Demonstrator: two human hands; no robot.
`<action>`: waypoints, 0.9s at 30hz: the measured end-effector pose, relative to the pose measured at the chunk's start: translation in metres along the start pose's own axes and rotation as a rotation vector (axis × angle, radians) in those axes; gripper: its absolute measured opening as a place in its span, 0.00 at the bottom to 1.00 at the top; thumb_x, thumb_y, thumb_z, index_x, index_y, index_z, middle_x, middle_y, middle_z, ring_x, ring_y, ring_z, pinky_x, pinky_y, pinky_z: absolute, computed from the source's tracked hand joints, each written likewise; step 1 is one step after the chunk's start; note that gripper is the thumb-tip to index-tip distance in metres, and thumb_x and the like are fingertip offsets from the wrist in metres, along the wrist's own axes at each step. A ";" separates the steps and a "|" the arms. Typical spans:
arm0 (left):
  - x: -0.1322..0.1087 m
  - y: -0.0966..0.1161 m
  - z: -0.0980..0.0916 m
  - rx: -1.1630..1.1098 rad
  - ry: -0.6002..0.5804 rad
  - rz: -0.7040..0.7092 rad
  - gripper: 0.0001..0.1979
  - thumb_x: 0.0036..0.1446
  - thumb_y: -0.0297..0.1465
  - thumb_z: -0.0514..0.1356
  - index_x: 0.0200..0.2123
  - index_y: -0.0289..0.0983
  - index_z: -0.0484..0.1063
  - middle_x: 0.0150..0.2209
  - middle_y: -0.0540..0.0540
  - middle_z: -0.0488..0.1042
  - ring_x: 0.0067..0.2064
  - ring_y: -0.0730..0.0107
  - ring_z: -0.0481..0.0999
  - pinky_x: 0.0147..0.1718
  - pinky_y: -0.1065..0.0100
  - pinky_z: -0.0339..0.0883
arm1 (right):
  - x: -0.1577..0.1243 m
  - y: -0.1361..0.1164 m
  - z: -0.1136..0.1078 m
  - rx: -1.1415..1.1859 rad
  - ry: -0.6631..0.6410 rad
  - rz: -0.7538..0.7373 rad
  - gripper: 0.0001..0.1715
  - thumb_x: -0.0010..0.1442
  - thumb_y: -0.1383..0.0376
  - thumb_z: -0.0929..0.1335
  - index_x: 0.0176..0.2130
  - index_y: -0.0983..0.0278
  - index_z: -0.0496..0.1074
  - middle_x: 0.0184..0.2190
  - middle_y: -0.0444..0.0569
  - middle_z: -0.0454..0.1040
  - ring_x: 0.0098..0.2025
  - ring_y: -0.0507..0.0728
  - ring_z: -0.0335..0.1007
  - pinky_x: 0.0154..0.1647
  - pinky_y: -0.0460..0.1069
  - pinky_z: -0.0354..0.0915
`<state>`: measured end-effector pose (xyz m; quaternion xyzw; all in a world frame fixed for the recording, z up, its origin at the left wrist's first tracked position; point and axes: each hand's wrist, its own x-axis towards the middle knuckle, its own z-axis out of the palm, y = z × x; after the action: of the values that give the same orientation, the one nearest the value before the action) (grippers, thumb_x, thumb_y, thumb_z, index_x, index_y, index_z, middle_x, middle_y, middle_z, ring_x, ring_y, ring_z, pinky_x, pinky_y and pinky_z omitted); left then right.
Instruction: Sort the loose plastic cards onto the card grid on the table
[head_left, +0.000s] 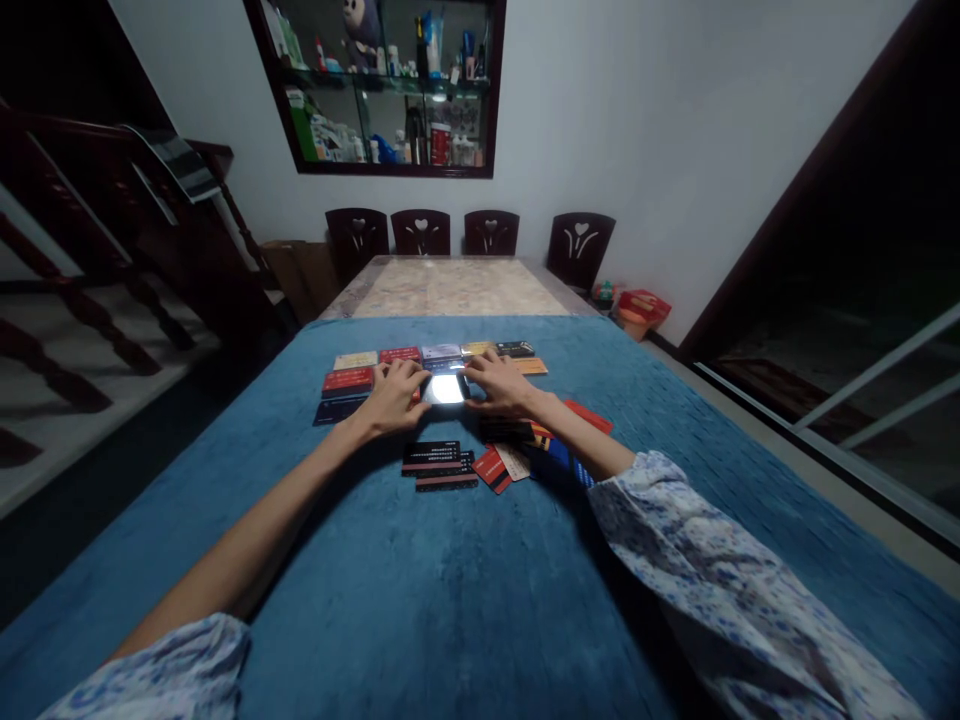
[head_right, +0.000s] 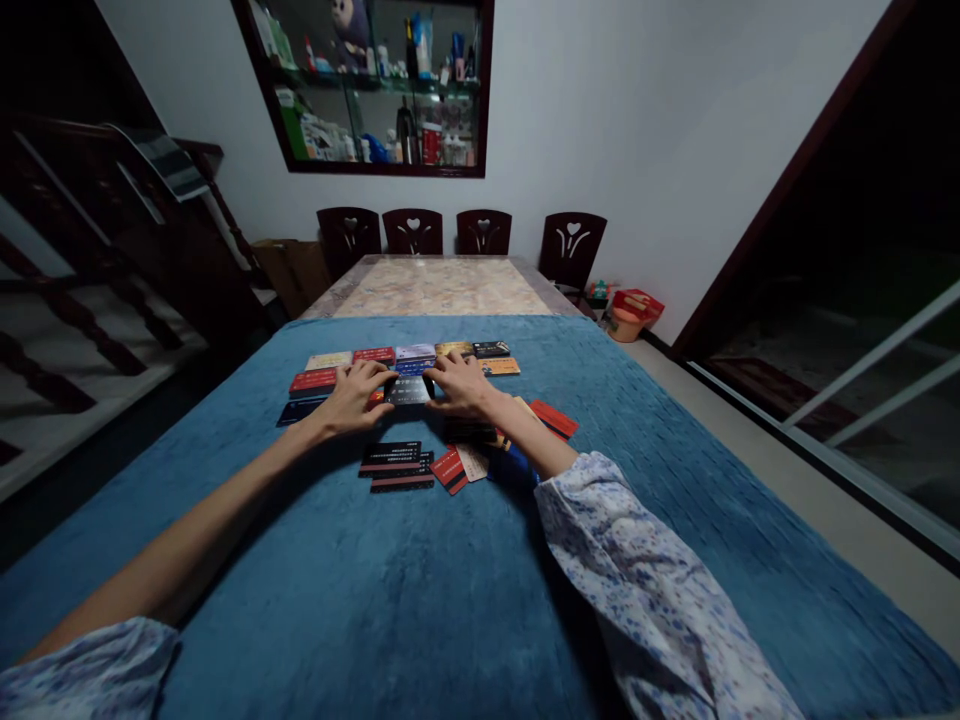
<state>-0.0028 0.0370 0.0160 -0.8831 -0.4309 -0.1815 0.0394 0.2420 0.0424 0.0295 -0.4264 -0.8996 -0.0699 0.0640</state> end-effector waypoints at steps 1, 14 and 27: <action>-0.001 -0.003 -0.001 0.004 -0.004 -0.012 0.23 0.54 0.34 0.60 0.54 0.38 0.70 0.53 0.38 0.70 0.56 0.47 0.64 0.56 0.42 0.53 | 0.004 -0.002 -0.002 0.000 -0.014 -0.001 0.30 0.63 0.53 0.68 0.60 0.61 0.68 0.57 0.61 0.67 0.58 0.69 0.54 0.48 0.60 0.60; -0.005 -0.039 -0.013 0.109 -0.066 -0.179 0.24 0.54 0.34 0.57 0.54 0.38 0.71 0.56 0.36 0.68 0.59 0.44 0.62 0.57 0.41 0.53 | 0.058 -0.023 -0.007 -0.038 -0.073 -0.014 0.31 0.62 0.55 0.68 0.62 0.62 0.67 0.58 0.61 0.67 0.58 0.69 0.55 0.51 0.61 0.59; 0.004 -0.074 -0.008 0.156 -0.145 -0.325 0.25 0.52 0.33 0.57 0.55 0.41 0.70 0.57 0.38 0.69 0.58 0.44 0.63 0.55 0.44 0.55 | 0.105 -0.026 0.001 -0.049 -0.135 -0.028 0.29 0.62 0.54 0.67 0.59 0.62 0.69 0.56 0.60 0.69 0.58 0.69 0.57 0.51 0.61 0.62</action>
<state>-0.0606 0.0845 0.0181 -0.8069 -0.5824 -0.0872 0.0467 0.1554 0.1058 0.0447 -0.4189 -0.9058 -0.0639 -0.0083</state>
